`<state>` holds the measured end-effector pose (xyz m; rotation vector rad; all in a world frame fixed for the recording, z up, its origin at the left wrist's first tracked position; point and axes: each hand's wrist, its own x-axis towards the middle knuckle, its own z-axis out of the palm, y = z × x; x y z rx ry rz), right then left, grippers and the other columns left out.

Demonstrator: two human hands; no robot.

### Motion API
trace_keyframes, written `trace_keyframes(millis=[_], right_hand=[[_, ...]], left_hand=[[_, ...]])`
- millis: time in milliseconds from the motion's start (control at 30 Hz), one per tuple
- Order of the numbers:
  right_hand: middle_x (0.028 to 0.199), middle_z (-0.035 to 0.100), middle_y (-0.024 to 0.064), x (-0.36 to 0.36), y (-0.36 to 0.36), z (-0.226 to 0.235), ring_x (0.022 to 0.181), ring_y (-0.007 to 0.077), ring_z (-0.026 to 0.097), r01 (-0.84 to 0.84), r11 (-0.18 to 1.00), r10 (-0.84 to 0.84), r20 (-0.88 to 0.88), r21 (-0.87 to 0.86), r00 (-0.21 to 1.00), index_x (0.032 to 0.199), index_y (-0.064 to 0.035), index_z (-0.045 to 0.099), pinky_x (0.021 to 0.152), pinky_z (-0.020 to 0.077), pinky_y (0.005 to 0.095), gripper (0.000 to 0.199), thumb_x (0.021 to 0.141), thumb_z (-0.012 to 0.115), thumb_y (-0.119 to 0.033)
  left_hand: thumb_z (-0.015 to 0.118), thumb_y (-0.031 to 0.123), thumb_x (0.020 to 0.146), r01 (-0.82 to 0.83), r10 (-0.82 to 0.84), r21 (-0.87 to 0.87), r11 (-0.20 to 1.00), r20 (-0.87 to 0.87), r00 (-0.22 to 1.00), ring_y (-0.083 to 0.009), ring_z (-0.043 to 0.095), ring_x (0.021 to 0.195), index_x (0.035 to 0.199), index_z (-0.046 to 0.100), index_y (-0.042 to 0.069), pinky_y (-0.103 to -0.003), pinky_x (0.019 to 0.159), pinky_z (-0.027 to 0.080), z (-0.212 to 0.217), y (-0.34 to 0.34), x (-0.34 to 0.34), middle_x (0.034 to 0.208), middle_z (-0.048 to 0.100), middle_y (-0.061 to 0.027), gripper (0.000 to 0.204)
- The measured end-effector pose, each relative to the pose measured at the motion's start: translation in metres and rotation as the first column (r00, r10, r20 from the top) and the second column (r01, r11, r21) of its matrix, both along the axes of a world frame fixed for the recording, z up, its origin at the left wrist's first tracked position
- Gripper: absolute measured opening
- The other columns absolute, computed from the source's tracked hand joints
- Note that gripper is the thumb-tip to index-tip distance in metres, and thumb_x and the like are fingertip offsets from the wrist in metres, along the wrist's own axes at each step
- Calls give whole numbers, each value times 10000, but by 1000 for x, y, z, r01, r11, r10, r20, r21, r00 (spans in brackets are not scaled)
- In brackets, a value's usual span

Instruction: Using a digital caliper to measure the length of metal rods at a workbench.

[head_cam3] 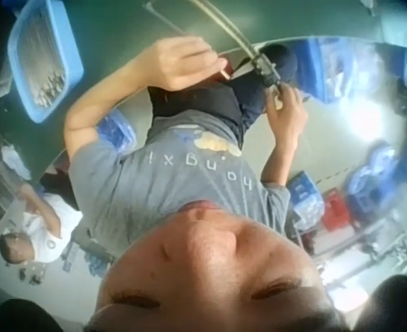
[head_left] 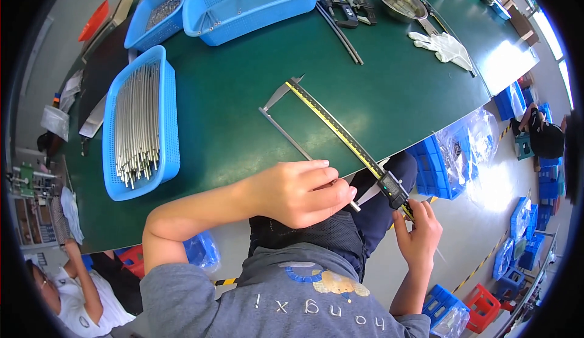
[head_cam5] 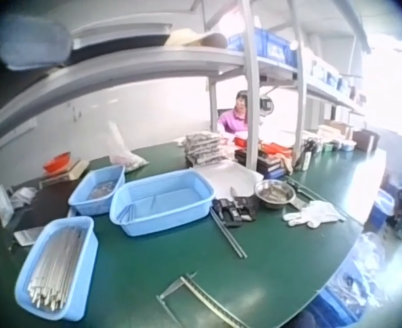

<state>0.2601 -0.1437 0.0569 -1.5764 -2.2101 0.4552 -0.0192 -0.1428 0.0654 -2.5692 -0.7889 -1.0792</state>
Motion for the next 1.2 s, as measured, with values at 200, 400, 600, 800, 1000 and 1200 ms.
trace_keyframes(millis=[200,400,600,800,1000,1200], right_hand=[[712,548,85,2,0,-3,575,250,586,-12,999,11,15,39,1000,932,-45,607,514,432,339,267,751,734,-195],[712,546,88,0,0,0,579,249,592,-15,1000,14,34,28,999,930,-42,607,512,431,342,270,751,737,-197],[708,546,89,0,0,-2,575,239,593,-3,1000,4,-5,29,1000,925,-33,607,506,429,335,272,747,742,-188],[712,558,92,1,-3,-2,579,233,603,1,1000,-1,-18,25,1000,930,-29,612,506,441,322,272,742,745,-173],[709,564,91,3,-4,-1,580,234,608,10,1000,-9,-28,15,1000,928,-30,614,511,447,317,272,738,750,-170],[703,565,78,1,-4,-2,566,229,599,6,999,-4,-49,52,999,940,-52,623,506,450,314,289,723,763,-183]], left_hand=[[675,126,722,27,-26,-24,999,29,999,-166,610,796,862,679,21,-333,725,582,-20,0,4,840,590,-27,175],[663,130,719,17,-16,-35,999,24,1000,-168,619,824,878,684,35,-360,769,583,-28,2,6,849,602,-27,186],[655,125,726,12,-11,-47,999,35,999,-177,620,823,859,670,37,-362,771,582,-35,4,6,850,605,-37,160],[638,112,724,19,-15,-96,995,42,999,-201,627,838,830,613,49,-380,802,574,-41,4,8,869,617,-57,125],[635,110,721,17,-10,-129,991,59,998,-216,632,844,823,604,44,-378,807,569,-41,4,11,890,621,-72,125],[659,76,715,0,8,-372,928,19,1000,-241,654,850,865,667,62,-342,739,572,-30,8,3,887,626,-72,151]])
